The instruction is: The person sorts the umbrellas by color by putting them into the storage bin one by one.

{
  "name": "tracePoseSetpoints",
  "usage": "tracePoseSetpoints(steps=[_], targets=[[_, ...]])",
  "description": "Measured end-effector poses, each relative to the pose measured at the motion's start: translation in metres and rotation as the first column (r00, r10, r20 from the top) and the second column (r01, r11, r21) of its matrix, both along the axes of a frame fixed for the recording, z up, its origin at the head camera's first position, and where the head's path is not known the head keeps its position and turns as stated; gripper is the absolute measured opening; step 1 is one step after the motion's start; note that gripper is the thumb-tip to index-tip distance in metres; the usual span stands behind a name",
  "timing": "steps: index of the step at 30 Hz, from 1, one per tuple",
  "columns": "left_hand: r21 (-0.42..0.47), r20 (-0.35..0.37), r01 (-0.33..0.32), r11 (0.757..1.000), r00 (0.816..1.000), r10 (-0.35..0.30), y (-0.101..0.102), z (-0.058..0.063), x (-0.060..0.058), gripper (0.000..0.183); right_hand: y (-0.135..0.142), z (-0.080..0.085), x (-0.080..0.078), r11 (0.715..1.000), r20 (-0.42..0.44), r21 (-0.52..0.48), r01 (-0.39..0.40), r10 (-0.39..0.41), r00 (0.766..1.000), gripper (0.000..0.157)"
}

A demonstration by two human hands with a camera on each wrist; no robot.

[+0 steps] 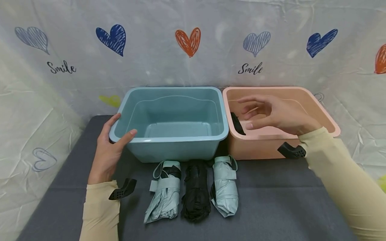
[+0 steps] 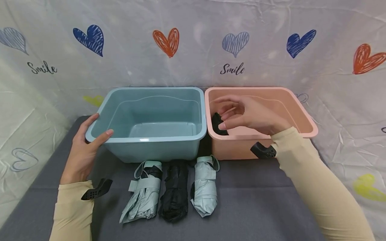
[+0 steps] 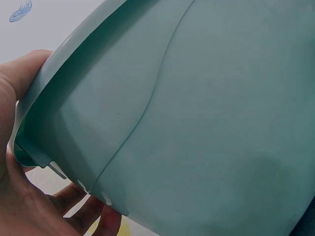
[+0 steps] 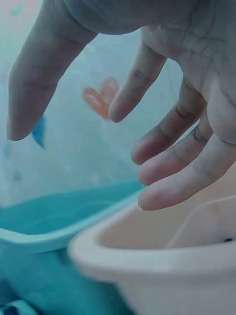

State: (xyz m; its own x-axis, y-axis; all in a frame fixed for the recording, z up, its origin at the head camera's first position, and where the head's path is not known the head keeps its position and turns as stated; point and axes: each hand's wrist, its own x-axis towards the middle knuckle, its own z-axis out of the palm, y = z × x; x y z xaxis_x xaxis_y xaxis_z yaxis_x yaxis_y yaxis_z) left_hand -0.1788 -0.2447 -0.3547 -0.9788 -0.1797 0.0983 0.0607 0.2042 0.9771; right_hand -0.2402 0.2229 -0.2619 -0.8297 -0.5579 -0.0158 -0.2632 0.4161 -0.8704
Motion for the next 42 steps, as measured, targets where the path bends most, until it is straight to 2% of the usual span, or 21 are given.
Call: tracePoseSetpoints(steps=[2,5,11,14,18,23,28,33,42], targets=[[-0.003,-0.004,-0.004,1.000,1.000,0.004,0.000,0.000,0.000,0.077,0.000,-0.001,0.013,1.000,-0.047,-0.030,-0.008,0.007,0.999,0.072],[0.002,-0.010,-0.001,1.000,1.000,0.001,0.000,0.000,0.001,0.077,0.000,-0.006,0.032,0.992,-0.049,-0.116,-0.054,0.048,0.998,0.070],[0.010,-0.011,0.004,1.000,1.000,-0.004,0.000,0.000,0.001,0.078,-0.003,-0.029,0.068,0.959,0.031,-0.248,-0.134,0.146,0.989,0.070],[0.006,-0.006,0.002,1.000,1.000,-0.002,0.001,0.000,0.001,0.078,-0.005,-0.049,0.081,0.961,0.053,-0.235,-0.149,0.166,0.985,0.070],[-0.005,-0.007,0.001,1.000,1.000,-0.001,0.001,0.000,0.001,0.078,-0.010,-0.080,0.092,0.984,0.089,-0.132,-0.116,0.129,0.988,0.068],[-0.006,-0.010,-0.003,1.000,1.000,0.003,0.002,0.000,0.001,0.078,-0.016,-0.116,0.097,0.998,0.143,-0.026,-0.059,0.063,0.988,0.070],[0.006,-0.011,-0.001,1.000,1.000,0.001,0.002,0.000,0.000,0.079,-0.024,-0.137,0.097,1.000,0.190,-0.014,-0.018,0.020,0.982,0.071],[0.012,-0.005,-0.010,1.000,1.000,0.010,0.002,-0.001,0.000,0.079,-0.033,-0.148,0.095,1.000,0.221,-0.029,-0.006,0.012,0.975,0.070],[0.026,-0.013,-0.018,1.000,1.000,0.018,0.000,-0.001,-0.001,0.081,-0.050,-0.157,0.094,0.997,0.232,-0.051,-0.060,0.070,0.970,0.070]])
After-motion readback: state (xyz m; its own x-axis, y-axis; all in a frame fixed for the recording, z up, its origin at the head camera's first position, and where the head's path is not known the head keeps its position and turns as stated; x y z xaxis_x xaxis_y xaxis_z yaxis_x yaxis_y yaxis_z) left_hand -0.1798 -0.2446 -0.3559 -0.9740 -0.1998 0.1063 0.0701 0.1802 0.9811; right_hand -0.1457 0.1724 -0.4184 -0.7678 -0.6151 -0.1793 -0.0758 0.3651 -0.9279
